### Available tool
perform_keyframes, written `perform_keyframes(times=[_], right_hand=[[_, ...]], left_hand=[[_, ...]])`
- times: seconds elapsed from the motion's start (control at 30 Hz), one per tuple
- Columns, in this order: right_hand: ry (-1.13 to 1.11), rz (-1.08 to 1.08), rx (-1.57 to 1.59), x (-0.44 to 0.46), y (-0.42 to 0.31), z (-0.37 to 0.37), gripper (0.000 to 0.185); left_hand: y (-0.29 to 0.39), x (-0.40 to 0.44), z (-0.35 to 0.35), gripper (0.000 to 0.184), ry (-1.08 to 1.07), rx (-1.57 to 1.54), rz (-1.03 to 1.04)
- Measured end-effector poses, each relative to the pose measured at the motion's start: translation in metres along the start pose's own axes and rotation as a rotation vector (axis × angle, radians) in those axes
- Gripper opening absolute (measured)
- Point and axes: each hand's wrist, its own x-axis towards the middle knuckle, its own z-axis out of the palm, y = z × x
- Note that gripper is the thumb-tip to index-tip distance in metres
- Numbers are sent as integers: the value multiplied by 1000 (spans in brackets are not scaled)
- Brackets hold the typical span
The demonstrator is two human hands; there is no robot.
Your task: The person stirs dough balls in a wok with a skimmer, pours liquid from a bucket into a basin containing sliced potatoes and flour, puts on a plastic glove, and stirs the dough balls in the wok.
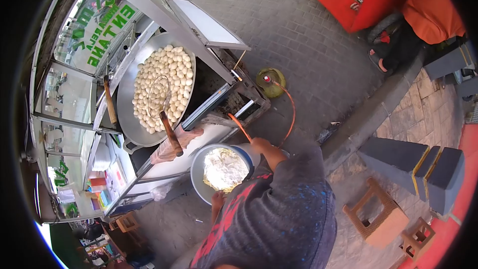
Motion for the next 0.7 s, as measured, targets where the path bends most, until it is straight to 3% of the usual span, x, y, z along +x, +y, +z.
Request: perform_keyframes(times=[0.07, 0.13, 0.23, 0.4, 0.43, 0.53, 0.7], right_hand=[[22, 177, -167, -42, 11, -27, 21], [191, 210, -208, -65, 38, -37, 23], [71, 503, -154, -80, 58, -68, 33], [75, 255, -447, -48, 128, -63, 23], [94, 344, -371, -51, 106, -72, 18], [-127, 393, -81, -26, 65, -86, 8], [-456, 209, -174, 8, -36, -69, 19]], left_hand=[[11, 6, 5, 27, -15, -59, 45], [26, 0, 12, 31, -2, -31, 80], [7, -2, 19, 33, 3, -24, 110], [-54, -19, 27, 28, 156, -218, -54], [-73, -17, 28, 29, 174, -201, -73], [-115, -34, 39, 31, 239, -148, -112], [-147, -64, 67, 33, 441, -254, -194]])
